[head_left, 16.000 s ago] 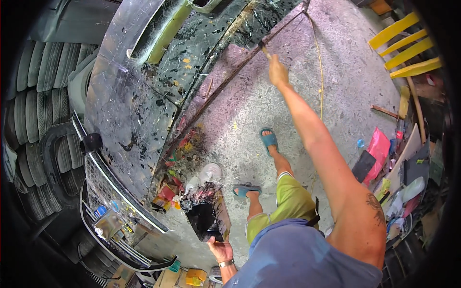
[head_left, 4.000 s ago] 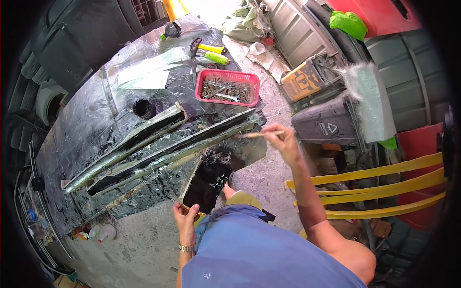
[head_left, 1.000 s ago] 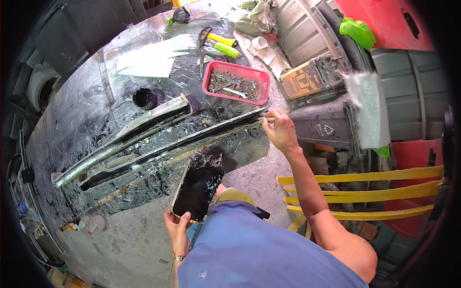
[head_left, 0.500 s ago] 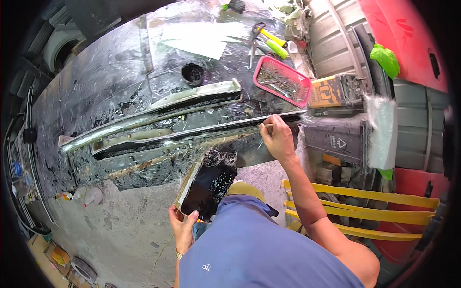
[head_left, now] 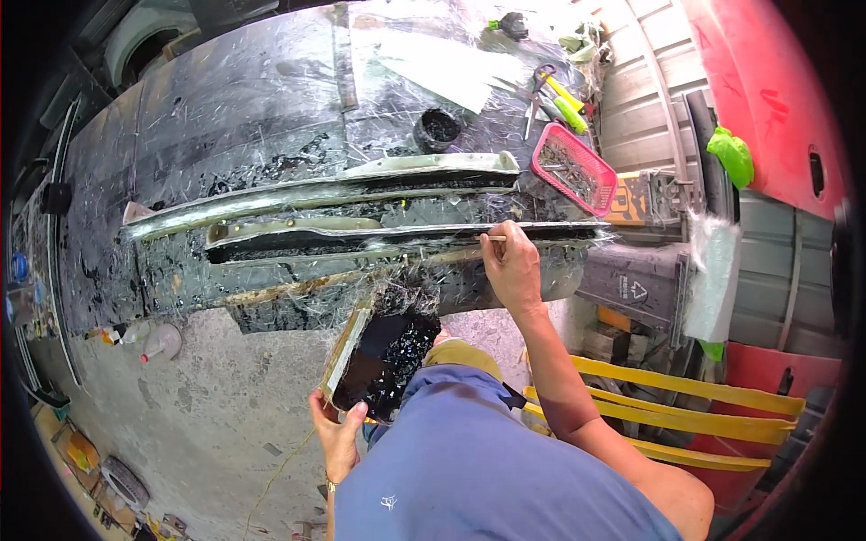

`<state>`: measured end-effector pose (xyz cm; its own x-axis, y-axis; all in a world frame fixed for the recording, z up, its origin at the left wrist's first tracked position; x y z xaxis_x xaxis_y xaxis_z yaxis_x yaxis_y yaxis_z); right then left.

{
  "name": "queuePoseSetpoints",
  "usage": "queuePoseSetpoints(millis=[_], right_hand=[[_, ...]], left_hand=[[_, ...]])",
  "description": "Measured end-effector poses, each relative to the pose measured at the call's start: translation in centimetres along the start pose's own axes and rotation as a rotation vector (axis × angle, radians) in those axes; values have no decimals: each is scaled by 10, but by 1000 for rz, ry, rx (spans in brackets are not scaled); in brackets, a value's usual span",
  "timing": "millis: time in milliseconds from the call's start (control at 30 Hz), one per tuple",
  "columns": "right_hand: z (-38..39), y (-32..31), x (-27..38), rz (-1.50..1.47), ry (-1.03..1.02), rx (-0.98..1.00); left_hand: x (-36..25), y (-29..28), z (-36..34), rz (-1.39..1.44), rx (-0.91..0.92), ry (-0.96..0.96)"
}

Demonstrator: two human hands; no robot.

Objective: Repairing a car body part by applying fiberglass matting and then coating it with black resin using a brush.

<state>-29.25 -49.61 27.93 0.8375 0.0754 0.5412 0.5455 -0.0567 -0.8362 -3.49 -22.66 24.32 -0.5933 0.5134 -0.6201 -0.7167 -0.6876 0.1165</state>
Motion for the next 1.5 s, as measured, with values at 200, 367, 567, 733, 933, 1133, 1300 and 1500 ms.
queuePoseSetpoints(millis=[200,367,567,733,933,1133,1300,1500], right_hand=[[4,25,36,25,-43,43],[9,43,54,17,-93,28],[9,68,89,-36,-146,50],[16,86,121,-75,-216,78],[30,107,172,-198,-368,64],[31,18,197,-518,-326,205],[62,-2,145,-781,-148,460],[91,14,106,-498,-318,503]], left_hand=[[-4,-30,-5,26,-24,23],[-9,-49,-8,19,-40,17],[-14,-68,-13,30,-59,25],[-19,-80,-14,41,-60,35],[-29,-87,-14,-1,-67,65],[-37,-76,-8,-9,-119,48],[-25,-59,-20,-133,-75,145],[-17,-13,-4,-196,-41,259]])
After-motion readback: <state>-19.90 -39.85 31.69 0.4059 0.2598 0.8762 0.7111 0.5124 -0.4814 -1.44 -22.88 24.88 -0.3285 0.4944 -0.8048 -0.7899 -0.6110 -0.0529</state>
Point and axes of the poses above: each hand's wrist, its own z-axis away from the middle knuckle, its own y-axis out of the palm, x = y × z, the point moved 6 cm from there along -z, towards the middle knuckle, and after that the axes turned 3 degrees about -x, right-handed, at the moved point
